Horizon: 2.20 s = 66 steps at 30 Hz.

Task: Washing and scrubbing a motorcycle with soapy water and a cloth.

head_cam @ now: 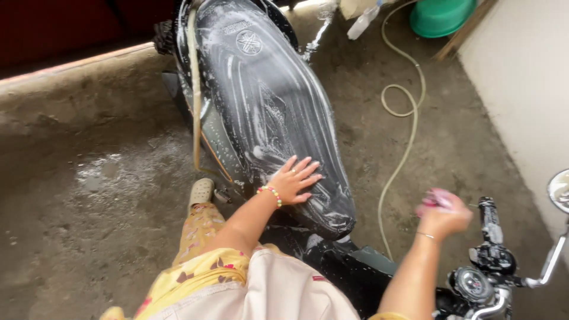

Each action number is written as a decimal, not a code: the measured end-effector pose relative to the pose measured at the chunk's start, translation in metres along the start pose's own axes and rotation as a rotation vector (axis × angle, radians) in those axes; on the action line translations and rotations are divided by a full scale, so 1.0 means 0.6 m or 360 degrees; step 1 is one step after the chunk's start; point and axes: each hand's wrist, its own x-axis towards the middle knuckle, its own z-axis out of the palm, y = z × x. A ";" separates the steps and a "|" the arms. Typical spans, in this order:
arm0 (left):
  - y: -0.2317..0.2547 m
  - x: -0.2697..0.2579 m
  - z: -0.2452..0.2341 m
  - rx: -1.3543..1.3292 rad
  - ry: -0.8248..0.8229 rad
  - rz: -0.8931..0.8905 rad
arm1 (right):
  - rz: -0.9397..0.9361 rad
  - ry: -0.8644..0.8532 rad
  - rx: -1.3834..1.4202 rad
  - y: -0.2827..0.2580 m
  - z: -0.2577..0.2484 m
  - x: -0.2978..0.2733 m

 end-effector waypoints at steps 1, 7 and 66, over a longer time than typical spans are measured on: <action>-0.012 0.006 -0.005 0.0009 -0.0029 0.0039 | -0.0477 -0.0077 -0.0366 0.026 0.020 -0.006; -0.095 -0.005 -0.062 0.0027 -0.0140 0.0064 | -0.0246 -0.0284 0.0000 -0.051 0.204 -0.185; -0.073 0.135 -0.322 -0.2178 -0.0499 -0.0966 | -0.0007 -0.0766 0.1084 -0.183 0.272 -0.309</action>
